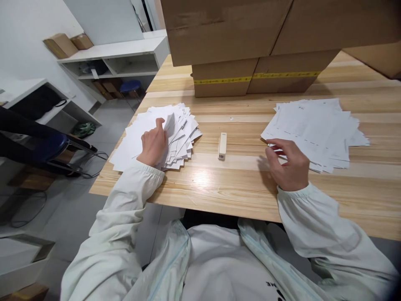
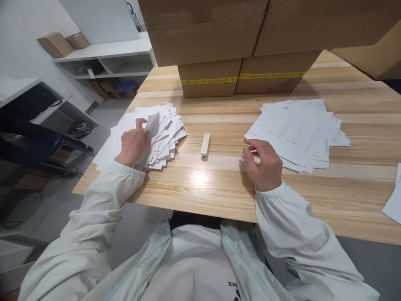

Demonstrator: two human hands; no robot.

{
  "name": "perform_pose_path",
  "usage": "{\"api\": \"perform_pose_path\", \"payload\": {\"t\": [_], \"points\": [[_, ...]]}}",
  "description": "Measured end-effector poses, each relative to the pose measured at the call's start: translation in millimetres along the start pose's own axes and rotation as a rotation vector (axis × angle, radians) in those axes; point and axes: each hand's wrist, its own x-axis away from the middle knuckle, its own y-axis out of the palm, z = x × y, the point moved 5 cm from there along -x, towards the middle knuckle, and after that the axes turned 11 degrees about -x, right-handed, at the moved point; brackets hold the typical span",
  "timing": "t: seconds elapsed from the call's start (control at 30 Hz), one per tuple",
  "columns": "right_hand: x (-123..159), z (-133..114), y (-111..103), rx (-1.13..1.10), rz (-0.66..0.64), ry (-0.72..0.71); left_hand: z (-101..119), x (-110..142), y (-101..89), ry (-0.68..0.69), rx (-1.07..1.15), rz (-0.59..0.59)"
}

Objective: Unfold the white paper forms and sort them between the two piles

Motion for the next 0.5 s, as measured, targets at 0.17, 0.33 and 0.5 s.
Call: {"api": "perform_pose_path", "payload": {"t": [0.17,0.33,0.5], "points": [[6,5,8,-0.024,-0.084,0.017,-16,2,-2.1,0.023,0.153,0.096],[7,6,7,-0.020,-0.083,0.025,-34,0,2.6,-0.050,0.259,0.255],[8,8,6,-0.014,-0.091,0.041,-42,1,-9.9,-0.141,0.151,0.242]]}}
